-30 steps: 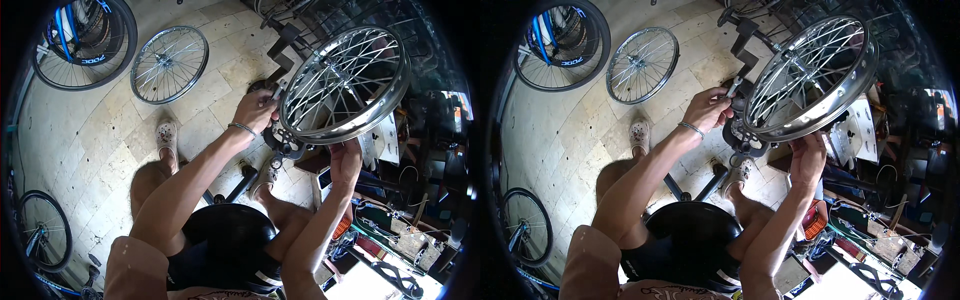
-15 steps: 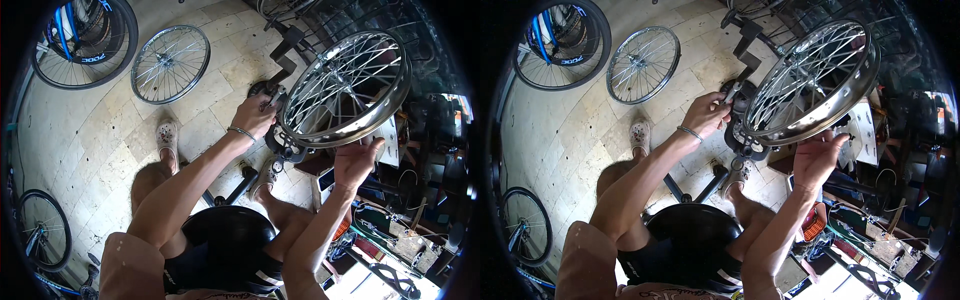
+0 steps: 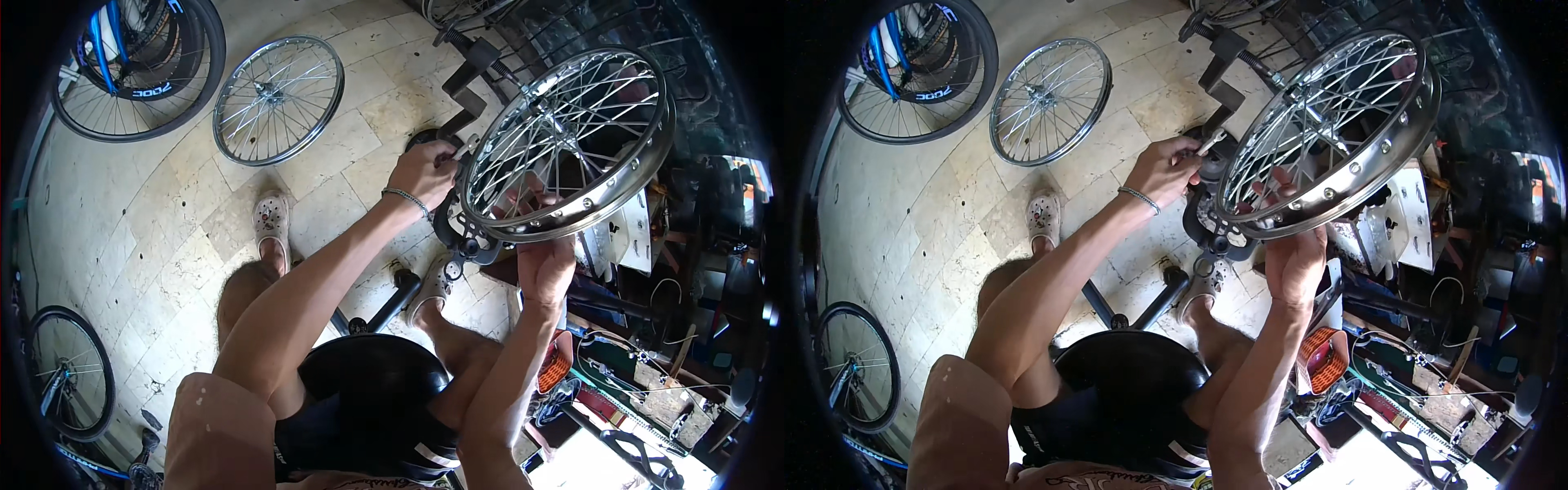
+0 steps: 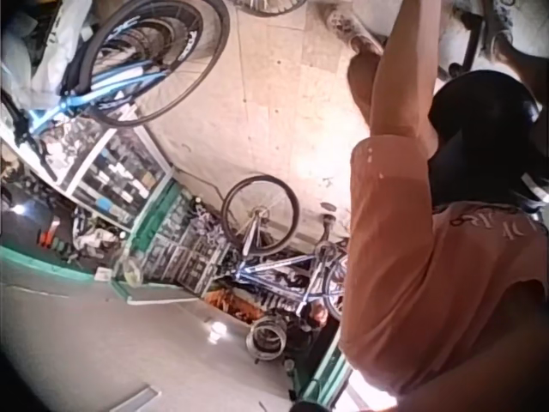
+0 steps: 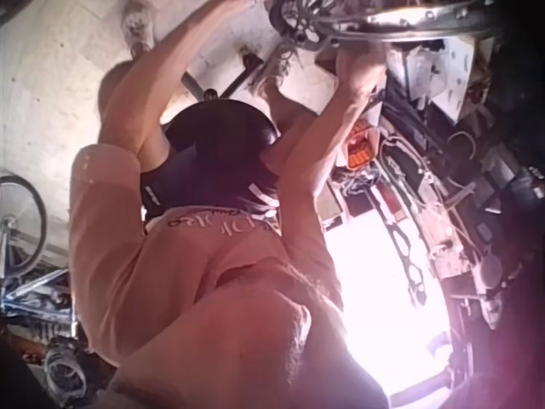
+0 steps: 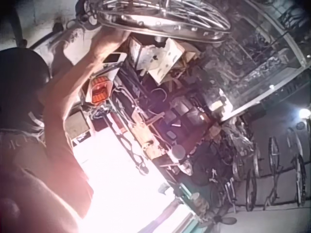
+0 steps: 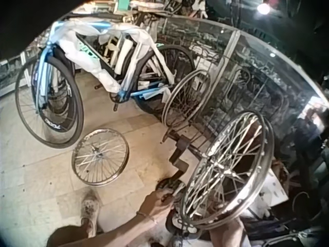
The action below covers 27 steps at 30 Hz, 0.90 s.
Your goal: The person uses a spoke wrench to adjust the tension of the spokes on a bicycle wheel mounted in a truing stand. They rotate the wheel and tighten or loosen individual spoke nipples to align the rim.
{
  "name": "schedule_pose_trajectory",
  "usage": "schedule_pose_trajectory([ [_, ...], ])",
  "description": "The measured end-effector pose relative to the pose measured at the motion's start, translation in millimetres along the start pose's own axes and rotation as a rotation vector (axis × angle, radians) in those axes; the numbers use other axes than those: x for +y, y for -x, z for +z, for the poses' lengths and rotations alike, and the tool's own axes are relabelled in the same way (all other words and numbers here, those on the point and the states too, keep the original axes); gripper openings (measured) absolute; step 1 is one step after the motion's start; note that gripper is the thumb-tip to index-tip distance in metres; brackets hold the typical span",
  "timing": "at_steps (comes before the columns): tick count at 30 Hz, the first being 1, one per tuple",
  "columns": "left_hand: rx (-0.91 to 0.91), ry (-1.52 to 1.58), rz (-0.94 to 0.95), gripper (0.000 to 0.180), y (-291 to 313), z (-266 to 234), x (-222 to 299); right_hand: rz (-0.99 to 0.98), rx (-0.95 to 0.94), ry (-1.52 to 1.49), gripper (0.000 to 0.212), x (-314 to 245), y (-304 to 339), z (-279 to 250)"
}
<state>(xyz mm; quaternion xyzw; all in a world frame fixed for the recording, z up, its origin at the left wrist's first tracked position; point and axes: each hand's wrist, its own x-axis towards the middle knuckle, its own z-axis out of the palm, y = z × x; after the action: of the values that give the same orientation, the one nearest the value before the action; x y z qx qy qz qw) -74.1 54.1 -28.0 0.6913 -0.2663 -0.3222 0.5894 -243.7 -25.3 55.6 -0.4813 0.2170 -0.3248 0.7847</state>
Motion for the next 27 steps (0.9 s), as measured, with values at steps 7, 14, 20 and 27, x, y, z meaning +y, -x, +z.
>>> schedule_pose_trajectory([
  [7, -0.185, -0.254, 0.19, 0.019, -7.0, -11.3, 16.7, 0.178, 0.214, 0.006, 0.031, 13.7, 1.6, -19.8],
  [14, -0.416, -0.63, 0.227, 0.02, -18.8, -15.5, 16.4, 0.428, 0.07, 0.425, 0.027, 22.8, -5.4, -37.7],
  [20, -0.521, -0.602, 0.38, 0.019, -27.0, -10.7, 10.5, 0.451, 0.028, 0.536, 0.032, 22.2, -9.2, -41.5],
  [27, -0.593, -0.561, 0.388, 0.02, -36.5, -4.5, 3.1, 0.454, 0.031, 0.525, 0.035, 19.5, -14.3, -39.6],
])
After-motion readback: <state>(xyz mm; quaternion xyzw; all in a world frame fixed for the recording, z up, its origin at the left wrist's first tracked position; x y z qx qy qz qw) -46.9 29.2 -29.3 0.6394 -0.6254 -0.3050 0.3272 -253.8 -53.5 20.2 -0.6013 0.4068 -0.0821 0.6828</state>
